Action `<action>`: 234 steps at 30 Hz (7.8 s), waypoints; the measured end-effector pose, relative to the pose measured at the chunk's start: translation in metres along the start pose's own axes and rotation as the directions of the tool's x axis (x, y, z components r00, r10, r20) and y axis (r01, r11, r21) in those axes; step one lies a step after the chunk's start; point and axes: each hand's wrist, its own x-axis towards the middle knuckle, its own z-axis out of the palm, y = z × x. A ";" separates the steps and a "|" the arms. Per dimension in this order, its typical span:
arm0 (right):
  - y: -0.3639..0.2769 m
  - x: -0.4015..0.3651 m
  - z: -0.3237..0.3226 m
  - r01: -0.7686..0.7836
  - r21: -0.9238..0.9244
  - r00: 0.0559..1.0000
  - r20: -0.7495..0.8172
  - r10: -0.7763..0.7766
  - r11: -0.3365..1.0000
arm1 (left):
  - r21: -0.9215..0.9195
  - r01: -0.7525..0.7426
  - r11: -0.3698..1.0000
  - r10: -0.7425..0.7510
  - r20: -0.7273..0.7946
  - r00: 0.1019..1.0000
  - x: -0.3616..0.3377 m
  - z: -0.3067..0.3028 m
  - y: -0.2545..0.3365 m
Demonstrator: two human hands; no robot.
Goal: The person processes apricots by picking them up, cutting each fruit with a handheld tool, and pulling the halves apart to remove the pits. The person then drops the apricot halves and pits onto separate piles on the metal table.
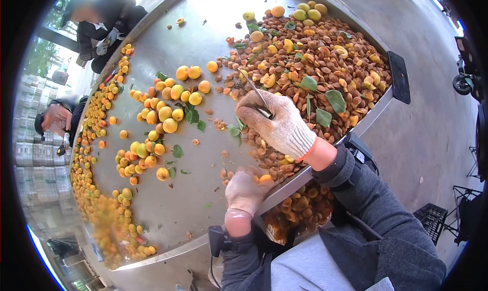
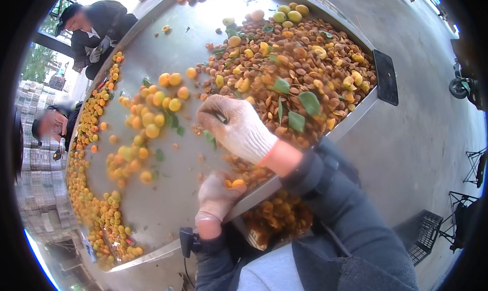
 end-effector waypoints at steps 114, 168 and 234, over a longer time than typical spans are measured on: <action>0.009 -0.005 0.022 -0.077 0.934 0.947 -0.040 0.318 0.348 | -0.981 -0.076 0.178 -0.142 -0.102 0.985 0.005 0.005 -0.001; 0.001 0.001 0.018 -0.210 -0.136 0.959 0.163 0.231 0.968 | 0.043 0.062 0.997 -0.016 -0.680 0.733 0.157 -0.095 -0.120; 0.009 -0.040 0.041 0.089 -0.349 0.887 0.453 0.085 0.933 | -0.858 -0.495 0.137 0.063 -0.491 0.869 -0.013 -0.031 -0.010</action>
